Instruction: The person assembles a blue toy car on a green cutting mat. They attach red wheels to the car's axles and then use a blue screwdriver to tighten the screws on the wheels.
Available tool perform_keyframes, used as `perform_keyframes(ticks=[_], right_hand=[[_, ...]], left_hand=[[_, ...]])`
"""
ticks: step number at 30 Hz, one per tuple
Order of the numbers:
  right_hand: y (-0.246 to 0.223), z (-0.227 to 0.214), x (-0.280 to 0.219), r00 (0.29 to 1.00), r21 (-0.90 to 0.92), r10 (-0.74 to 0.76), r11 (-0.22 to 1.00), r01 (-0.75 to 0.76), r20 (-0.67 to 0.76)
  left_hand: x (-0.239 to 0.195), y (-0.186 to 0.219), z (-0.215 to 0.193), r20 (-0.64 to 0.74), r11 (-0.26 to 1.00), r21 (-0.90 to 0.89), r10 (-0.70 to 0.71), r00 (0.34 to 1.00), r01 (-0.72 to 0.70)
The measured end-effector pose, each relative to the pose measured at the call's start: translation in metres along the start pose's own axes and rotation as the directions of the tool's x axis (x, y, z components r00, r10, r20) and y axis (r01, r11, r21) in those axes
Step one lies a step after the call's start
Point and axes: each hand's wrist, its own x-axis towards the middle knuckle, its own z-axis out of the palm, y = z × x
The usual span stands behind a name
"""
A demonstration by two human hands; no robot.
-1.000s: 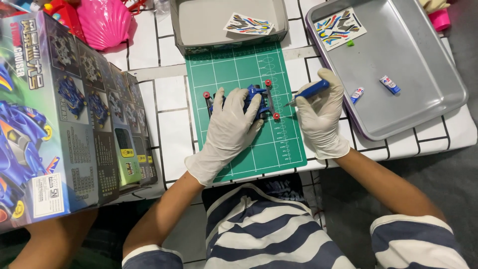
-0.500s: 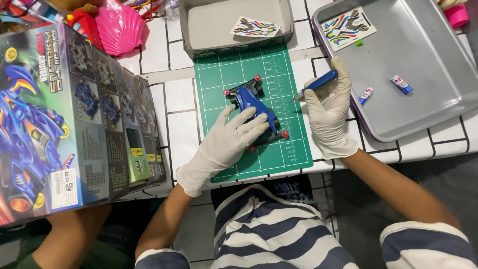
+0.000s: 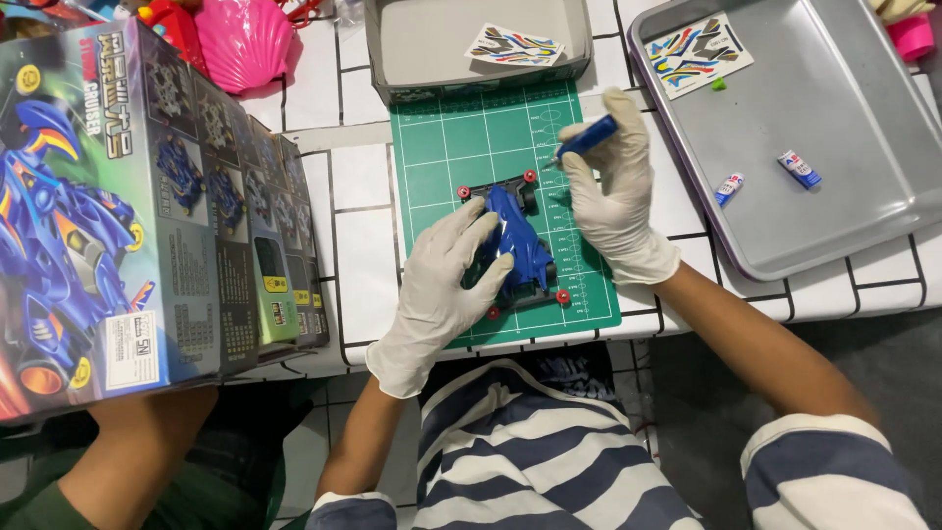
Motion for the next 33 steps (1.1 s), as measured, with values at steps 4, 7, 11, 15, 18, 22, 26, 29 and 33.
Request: perform_keyframes(ticks=[4,7,11,15,18,22,26,29,33], right_hand=[[0.025,0.011,0.009,0.997,-0.111,-0.055,0.992,0.06,0.055],[0.033,0.013,0.011,0.999,-0.068,-0.038,0.997,0.039,0.012],[0.035,0.006,0.008,0.999,-0.062,-0.034,0.997,0.036,0.037],[0.034,0.001,0.003,0.995,-0.076,0.086,0.994,-0.083,0.05],[0.037,0.001,0.0,0.996,-0.055,0.063,0.997,-0.06,0.061],[0.032,0.003,0.006,0.997,-0.122,0.028,0.992,-0.019,0.073],[0.035,0.005,0.01,0.996,-0.128,-0.023,0.991,0.034,0.084],[0.037,0.005,0.009,0.995,-0.129,-0.021,0.991,0.034,0.097],[0.036,0.004,0.007,0.988,-0.153,-0.056,0.985,0.078,0.144]], left_hand=[[0.0,-0.006,0.006,0.004,0.998,0.021,0.052,0.999,-0.052],[-0.002,-0.012,0.009,-0.023,0.998,-0.049,0.025,0.999,-0.026],[-0.007,-0.014,0.014,0.009,0.998,-0.059,-0.008,1.0,0.008],[-0.011,-0.015,0.014,0.045,0.997,-0.071,-0.033,0.998,0.036],[-0.004,-0.011,0.009,0.015,0.998,-0.057,-0.002,1.0,0.003],[0.003,-0.005,0.003,0.083,0.999,-0.016,-0.046,0.995,0.047],[-0.004,-0.012,0.012,0.049,0.995,0.087,0.039,0.998,-0.043],[-0.004,-0.012,0.012,0.03,0.996,0.081,0.043,0.999,-0.046],[-0.002,-0.009,0.011,0.007,0.997,0.059,0.04,0.999,-0.04]])
